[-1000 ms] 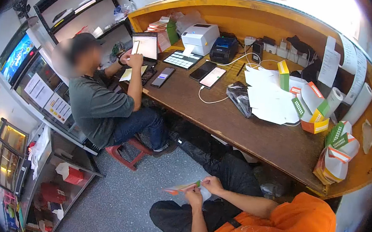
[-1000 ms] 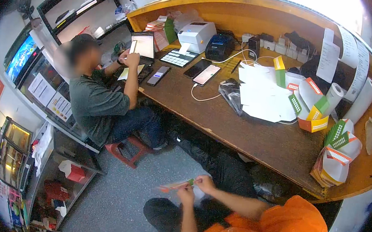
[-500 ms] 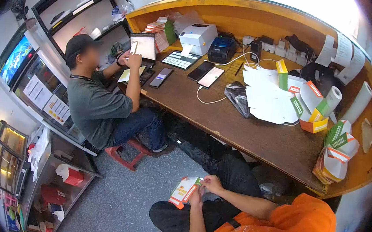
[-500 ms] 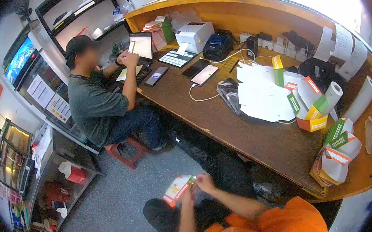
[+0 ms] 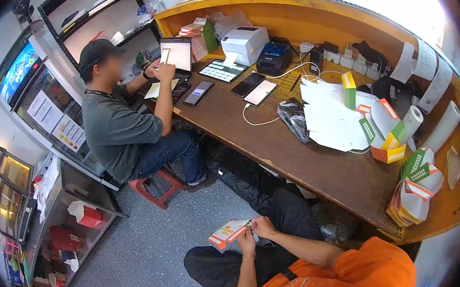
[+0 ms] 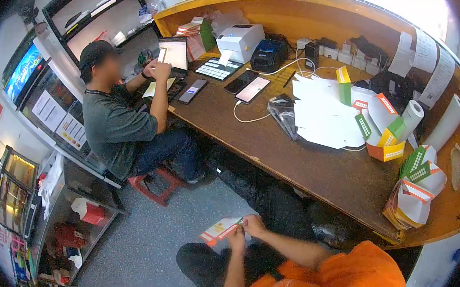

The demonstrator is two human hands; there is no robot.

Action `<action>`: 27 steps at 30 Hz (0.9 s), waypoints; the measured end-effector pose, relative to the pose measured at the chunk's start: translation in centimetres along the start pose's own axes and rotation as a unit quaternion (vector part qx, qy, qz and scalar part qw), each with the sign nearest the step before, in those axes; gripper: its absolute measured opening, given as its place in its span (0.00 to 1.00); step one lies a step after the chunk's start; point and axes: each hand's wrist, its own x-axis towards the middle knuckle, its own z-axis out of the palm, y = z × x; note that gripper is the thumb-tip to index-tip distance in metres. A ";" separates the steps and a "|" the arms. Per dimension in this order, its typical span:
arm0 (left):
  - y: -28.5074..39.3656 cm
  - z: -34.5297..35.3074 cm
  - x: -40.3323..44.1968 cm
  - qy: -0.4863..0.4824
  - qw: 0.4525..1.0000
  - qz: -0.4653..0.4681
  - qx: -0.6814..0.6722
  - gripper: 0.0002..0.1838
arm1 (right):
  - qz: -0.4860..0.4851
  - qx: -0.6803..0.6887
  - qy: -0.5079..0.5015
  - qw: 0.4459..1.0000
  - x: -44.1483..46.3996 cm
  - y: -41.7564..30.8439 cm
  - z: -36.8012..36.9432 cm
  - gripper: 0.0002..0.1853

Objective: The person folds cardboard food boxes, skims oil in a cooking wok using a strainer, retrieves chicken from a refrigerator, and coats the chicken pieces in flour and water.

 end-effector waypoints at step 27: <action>1.5 -0.7 0.6 0.051 0.998 0.002 -0.026 0.11 | -0.121 -0.157 -0.060 0.978 -2.4 -2.5 -0.1 0.19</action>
